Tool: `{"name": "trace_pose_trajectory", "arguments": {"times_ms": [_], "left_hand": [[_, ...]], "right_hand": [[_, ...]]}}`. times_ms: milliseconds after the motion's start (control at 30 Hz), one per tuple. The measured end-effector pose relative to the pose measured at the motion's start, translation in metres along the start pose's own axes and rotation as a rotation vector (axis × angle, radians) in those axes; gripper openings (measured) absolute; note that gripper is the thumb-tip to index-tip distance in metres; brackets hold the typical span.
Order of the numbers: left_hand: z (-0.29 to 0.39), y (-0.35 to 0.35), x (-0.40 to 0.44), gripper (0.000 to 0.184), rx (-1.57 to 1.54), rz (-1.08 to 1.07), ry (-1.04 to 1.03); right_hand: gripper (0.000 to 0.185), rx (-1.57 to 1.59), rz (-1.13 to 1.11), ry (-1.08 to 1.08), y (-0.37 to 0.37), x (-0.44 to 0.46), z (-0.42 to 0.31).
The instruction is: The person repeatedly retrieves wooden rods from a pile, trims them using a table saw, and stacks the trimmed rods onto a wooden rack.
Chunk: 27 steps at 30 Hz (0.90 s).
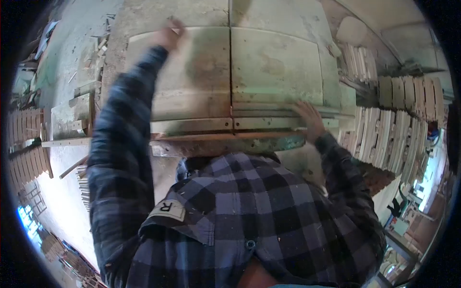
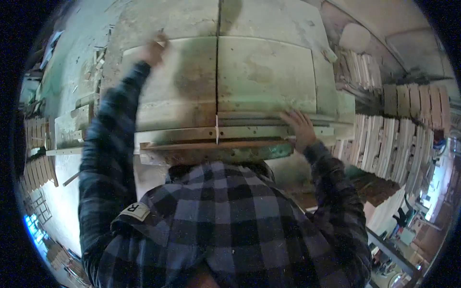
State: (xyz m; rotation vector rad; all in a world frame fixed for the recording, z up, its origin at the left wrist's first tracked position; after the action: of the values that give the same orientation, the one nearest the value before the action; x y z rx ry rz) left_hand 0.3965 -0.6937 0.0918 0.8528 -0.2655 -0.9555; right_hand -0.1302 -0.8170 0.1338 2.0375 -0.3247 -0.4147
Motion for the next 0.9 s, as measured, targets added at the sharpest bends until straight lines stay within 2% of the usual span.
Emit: {"name": "trace_pose_trajectory", "arguments": {"times_ms": [33, 100, 133, 200, 233, 267, 333, 400, 467, 533, 600, 667, 767, 867, 900], "left_hand": [[-0.071, 0.032, 0.049, 0.029, -0.472, -0.055, 0.25], [0.023, 0.12, -0.017, 0.044, -0.696, 0.509, 0.012], [0.075, 0.131, -0.058, 0.046, -0.539, 0.588, 0.097], [0.045, 0.115, -0.042, 0.05, -0.584, 0.376, -0.122], [0.066, 0.094, -0.06, 0.051, -0.498, 0.346, -0.048], [0.096, 0.067, -0.08, 0.051, -0.413, 0.316, 0.027], [0.104, 0.012, -0.099, 0.05, -0.405, 0.208, 0.032], [0.11, -0.029, -0.118, 0.051, -0.443, 0.13, 0.025], [0.115, -0.059, -0.136, 0.044, -0.406, 0.003, -0.001], [0.111, -0.083, -0.142, 0.032, -0.14, 0.018, -0.247], [0.135, -0.081, -0.159, 0.027, 0.071, 0.004, -0.327], [0.14, -0.093, -0.166, 0.025, 0.059, -0.012, -0.457], [0.15, -0.087, -0.178, 0.023, 0.021, -0.138, -0.358], [0.149, -0.08, -0.184, 0.021, 0.062, -0.114, -0.376], [0.147, -0.076, -0.187, 0.023, 0.075, -0.075, -0.387]], "right_hand": [[0.055, 0.147, 0.014, -0.005, 0.011, -0.001, 0.009], [0.063, 0.436, 0.051, -0.003, 0.039, -0.001, 0.046], [0.064, 0.299, -0.005, -0.075, 0.052, -0.005, 0.07], [0.065, -0.022, -0.2, -0.236, 0.064, -0.019, 0.112], [0.065, -0.206, -0.339, -0.336, 0.062, -0.027, 0.131], [0.065, -0.241, -0.359, -0.339, 0.061, -0.027, 0.14], [0.065, -0.321, -0.4, -0.343, 0.06, -0.031, 0.155], [0.064, -0.231, -0.413, -0.385, 0.058, -0.031, 0.168], [0.065, -0.175, -0.442, -0.434, 0.053, -0.034, 0.192], [0.067, -0.161, -0.495, -0.476, 0.047, -0.03, 0.222], [0.058, -0.114, -0.609, -0.534, 0.055, -0.016, 0.205], [0.045, 0.018, -0.692, -0.552, 0.053, -0.003, 0.199], [0.038, 0.049, -0.807, -0.382, 0.049, 0.021, 0.166], [0.039, 0.093, -0.787, -0.334, 0.044, 0.049, 0.085], [0.034, 0.143, -0.707, -0.051, 0.032, 0.057, 0.079]]}}
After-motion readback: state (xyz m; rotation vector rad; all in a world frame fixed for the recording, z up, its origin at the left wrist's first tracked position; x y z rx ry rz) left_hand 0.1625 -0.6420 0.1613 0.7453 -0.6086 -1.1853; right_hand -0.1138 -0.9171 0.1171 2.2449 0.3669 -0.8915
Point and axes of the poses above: each hand's wrist, its own x-axis towards the middle knuckle, its own y-axis out of the back of the hand, z = x × y, the point moved 5 cm from there along x, towards the middle knuckle, and after that the axes turned 13 degrees about x, right-handed, at the moved point
